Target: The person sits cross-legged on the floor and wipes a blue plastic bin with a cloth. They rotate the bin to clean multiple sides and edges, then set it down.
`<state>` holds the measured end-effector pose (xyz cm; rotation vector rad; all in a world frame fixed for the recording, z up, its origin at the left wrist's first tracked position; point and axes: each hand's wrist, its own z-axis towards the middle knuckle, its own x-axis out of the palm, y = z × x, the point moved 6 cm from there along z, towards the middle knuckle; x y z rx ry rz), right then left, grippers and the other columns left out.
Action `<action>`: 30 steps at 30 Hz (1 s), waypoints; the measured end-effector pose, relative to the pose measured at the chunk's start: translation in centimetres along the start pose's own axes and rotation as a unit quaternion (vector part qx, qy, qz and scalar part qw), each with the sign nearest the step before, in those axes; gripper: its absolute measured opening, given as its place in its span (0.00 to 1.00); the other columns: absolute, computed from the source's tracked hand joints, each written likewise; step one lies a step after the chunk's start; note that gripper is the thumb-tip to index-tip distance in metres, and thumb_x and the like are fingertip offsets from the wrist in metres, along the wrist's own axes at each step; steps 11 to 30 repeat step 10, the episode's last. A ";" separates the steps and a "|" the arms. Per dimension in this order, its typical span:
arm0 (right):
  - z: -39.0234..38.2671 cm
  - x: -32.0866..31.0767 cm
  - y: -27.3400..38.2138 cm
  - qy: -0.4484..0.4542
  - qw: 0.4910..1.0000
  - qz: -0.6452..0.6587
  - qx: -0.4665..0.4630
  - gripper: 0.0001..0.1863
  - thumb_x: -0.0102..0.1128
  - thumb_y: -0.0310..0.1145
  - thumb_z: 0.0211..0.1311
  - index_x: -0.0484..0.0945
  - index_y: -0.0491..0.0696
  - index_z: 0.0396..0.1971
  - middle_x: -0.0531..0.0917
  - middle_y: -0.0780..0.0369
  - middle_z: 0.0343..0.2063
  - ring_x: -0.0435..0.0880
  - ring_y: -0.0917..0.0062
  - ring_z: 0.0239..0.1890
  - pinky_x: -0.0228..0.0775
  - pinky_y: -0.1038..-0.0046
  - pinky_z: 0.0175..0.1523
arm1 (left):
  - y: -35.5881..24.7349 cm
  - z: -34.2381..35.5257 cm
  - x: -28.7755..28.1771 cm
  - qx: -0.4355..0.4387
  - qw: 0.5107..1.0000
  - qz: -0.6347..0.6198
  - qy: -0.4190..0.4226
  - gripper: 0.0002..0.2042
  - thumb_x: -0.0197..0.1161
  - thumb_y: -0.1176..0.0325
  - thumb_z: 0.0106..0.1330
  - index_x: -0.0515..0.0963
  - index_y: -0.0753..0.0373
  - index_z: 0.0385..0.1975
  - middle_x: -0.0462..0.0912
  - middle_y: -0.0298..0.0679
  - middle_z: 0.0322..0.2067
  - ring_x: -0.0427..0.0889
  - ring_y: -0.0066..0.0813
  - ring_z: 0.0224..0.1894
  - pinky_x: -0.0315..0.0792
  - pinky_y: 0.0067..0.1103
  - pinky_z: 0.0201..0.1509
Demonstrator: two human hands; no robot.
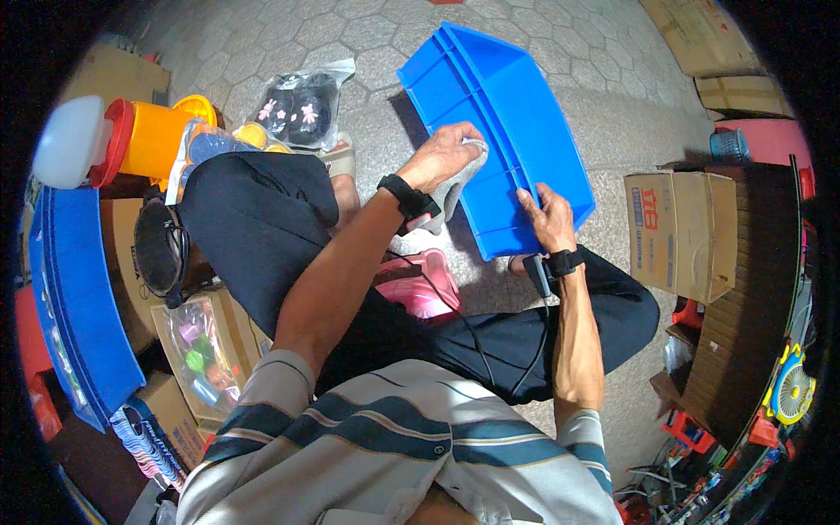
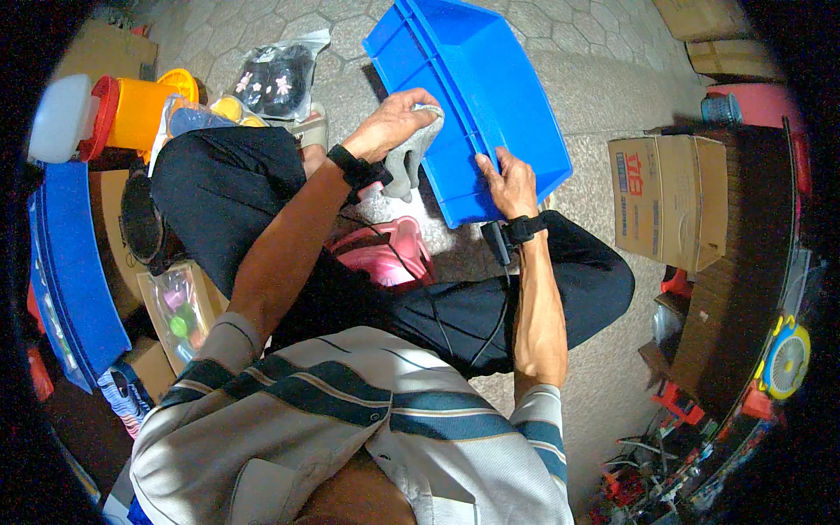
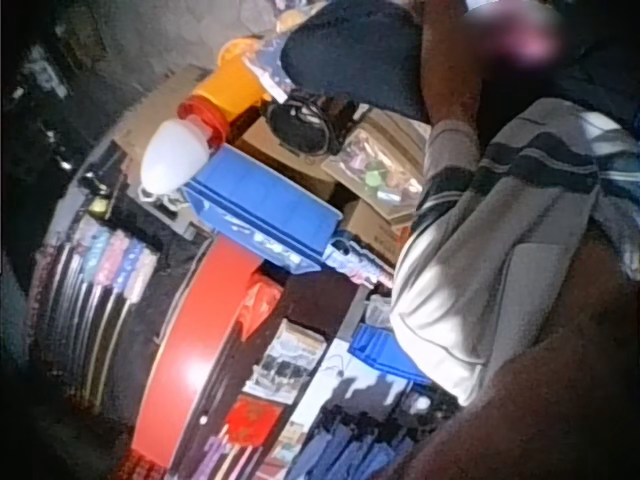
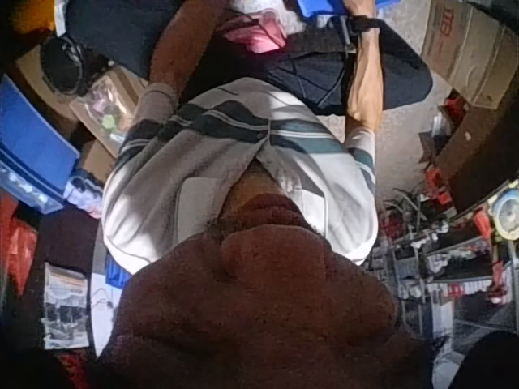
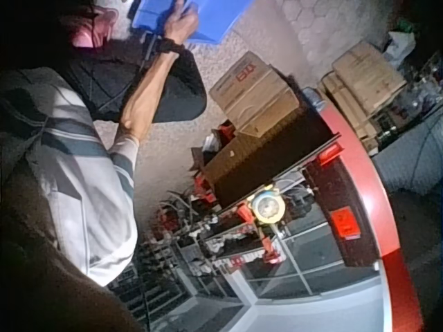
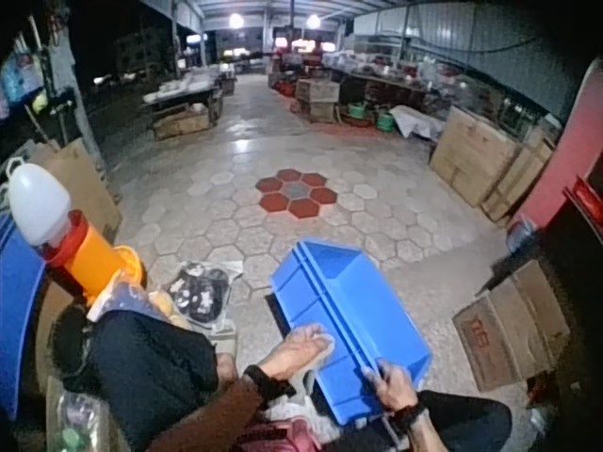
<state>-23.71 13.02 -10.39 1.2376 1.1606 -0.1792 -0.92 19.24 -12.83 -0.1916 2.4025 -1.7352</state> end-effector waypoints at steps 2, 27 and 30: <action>0.4 -0.5 -0.3 -0.009 1.000 0.016 0.016 0.26 0.64 0.49 0.68 0.69 0.41 0.25 0.65 0.57 0.17 0.63 0.75 0.22 0.59 0.64 0.29 | -1.0 0.0 -0.4 0.022 0.999 0.007 -0.022 0.13 0.61 0.66 0.66 0.81 0.65 0.46 0.85 0.44 0.37 0.82 0.32 0.41 0.76 0.30 0.45; 0.9 -3.3 -0.2 -0.023 0.981 0.185 0.051 0.21 0.64 0.48 0.69 0.79 0.43 0.32 0.69 0.66 0.18 0.64 0.82 0.24 0.58 0.70 0.28 | -5.6 -0.7 -3.0 0.087 0.994 -0.015 -0.069 0.12 0.62 0.65 0.68 0.80 0.63 0.47 0.83 0.37 0.36 0.80 0.23 0.40 0.75 0.22 0.45; 0.9 -3.3 -0.2 -0.023 0.981 0.185 0.051 0.21 0.64 0.48 0.69 0.79 0.43 0.32 0.69 0.66 0.18 0.64 0.82 0.24 0.58 0.70 0.28 | -5.6 -0.7 -3.0 0.087 0.994 -0.015 -0.069 0.12 0.62 0.65 0.68 0.80 0.63 0.47 0.83 0.37 0.36 0.80 0.23 0.40 0.75 0.22 0.45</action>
